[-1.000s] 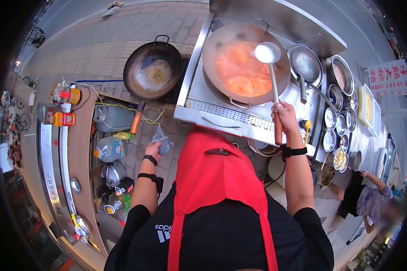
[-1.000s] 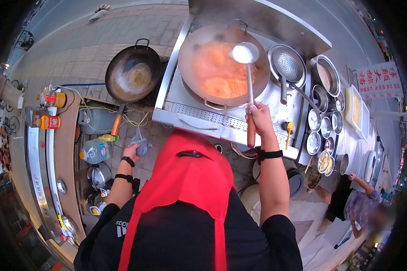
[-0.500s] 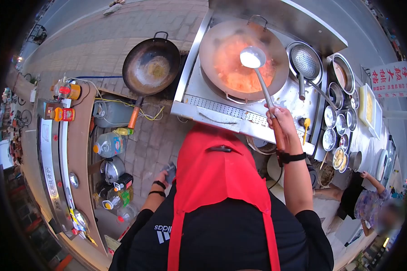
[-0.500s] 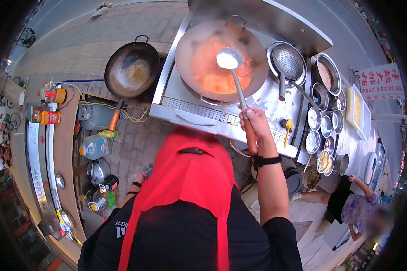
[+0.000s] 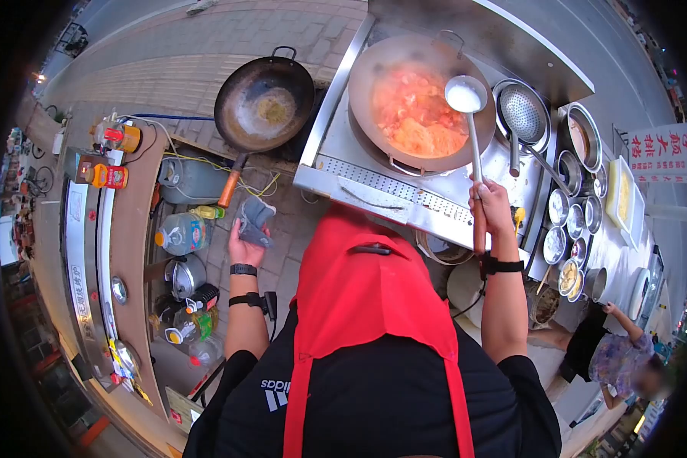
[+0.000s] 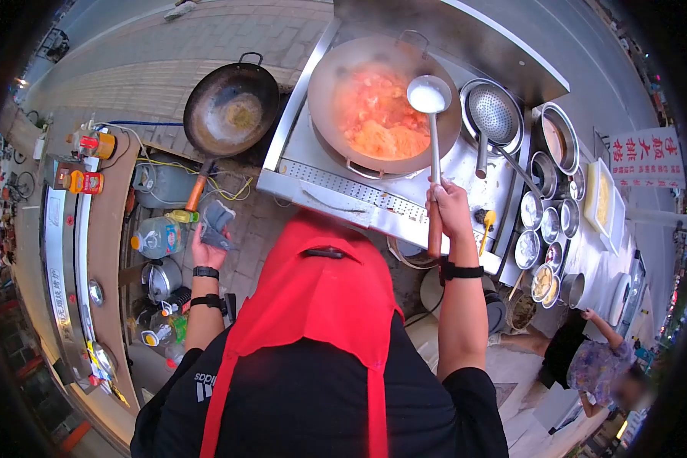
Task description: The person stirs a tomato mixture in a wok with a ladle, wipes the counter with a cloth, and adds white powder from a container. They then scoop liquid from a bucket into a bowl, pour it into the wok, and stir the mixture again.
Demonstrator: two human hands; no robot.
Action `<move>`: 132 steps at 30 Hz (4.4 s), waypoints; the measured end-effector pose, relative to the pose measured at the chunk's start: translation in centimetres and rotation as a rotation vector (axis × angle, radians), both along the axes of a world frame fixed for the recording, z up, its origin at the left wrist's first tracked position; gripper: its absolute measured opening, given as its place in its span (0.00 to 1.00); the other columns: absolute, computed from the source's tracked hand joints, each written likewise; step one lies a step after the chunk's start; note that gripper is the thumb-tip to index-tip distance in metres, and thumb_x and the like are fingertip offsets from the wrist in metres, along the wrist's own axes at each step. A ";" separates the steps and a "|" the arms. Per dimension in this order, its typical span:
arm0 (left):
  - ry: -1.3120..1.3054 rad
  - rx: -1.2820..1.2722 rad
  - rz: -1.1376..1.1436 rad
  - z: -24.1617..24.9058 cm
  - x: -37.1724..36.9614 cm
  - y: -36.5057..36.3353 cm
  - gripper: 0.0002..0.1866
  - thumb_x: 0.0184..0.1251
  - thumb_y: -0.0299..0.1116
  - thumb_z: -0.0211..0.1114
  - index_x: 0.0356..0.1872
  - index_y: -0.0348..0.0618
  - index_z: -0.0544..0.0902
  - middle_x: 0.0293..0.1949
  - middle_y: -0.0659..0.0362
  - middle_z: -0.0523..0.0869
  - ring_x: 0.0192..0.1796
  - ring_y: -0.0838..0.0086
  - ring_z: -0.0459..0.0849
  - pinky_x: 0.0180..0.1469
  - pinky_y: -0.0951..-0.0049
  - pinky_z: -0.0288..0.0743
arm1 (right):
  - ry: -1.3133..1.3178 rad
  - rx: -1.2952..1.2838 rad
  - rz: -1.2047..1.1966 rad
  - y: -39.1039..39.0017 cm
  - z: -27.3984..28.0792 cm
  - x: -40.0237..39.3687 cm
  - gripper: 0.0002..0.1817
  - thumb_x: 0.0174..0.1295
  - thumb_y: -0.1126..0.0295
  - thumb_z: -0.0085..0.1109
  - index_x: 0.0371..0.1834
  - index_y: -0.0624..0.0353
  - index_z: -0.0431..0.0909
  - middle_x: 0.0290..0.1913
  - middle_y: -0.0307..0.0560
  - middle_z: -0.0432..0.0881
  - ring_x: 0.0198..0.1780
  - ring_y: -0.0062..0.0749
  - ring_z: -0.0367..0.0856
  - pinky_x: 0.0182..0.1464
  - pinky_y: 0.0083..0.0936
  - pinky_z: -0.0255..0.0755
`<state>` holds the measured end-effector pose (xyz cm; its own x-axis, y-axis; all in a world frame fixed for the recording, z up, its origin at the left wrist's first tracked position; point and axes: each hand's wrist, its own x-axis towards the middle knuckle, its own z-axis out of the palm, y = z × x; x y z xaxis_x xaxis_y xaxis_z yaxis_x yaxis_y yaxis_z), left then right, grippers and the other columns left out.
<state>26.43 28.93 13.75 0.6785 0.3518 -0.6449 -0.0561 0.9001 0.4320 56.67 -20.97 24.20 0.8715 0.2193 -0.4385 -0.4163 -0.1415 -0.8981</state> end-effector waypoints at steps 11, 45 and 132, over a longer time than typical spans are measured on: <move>0.040 0.080 -0.291 -1.9 1.8 -3.8 0.25 0.74 0.48 0.55 0.65 0.46 0.73 0.61 0.57 0.81 0.57 0.66 0.83 0.48 0.70 0.80 | 0.215 0.206 0.017 1.0 1.3 -3.1 0.19 0.69 0.68 0.52 0.57 0.71 0.72 0.28 0.40 0.76 0.22 0.22 0.74 0.20 0.17 0.69; 0.338 0.098 -0.292 -7.9 -1.5 -1.7 0.19 0.72 0.42 0.56 0.55 0.41 0.80 0.52 0.55 0.87 0.54 0.61 0.86 0.56 0.64 0.77 | 0.154 0.198 0.151 3.2 0.8 -2.8 0.17 0.68 0.72 0.49 0.55 0.72 0.74 0.27 0.41 0.76 0.22 0.22 0.74 0.22 0.18 0.69; 0.664 0.105 -0.380 -16.7 -6.0 -2.3 0.19 0.75 0.40 0.50 0.54 0.38 0.80 0.47 0.50 0.88 0.43 0.62 0.89 0.41 0.66 0.84 | 0.002 -0.046 0.023 -0.7 1.0 -6.2 0.12 0.63 0.81 0.47 0.49 0.71 0.73 0.28 0.39 0.77 0.24 0.19 0.74 0.27 0.16 0.69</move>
<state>20.41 26.59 -3.00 0.2470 0.2540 -0.9351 0.5497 0.7580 0.3511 50.43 -21.70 25.23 0.8657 0.2194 -0.4499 -0.4139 -0.1920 -0.8899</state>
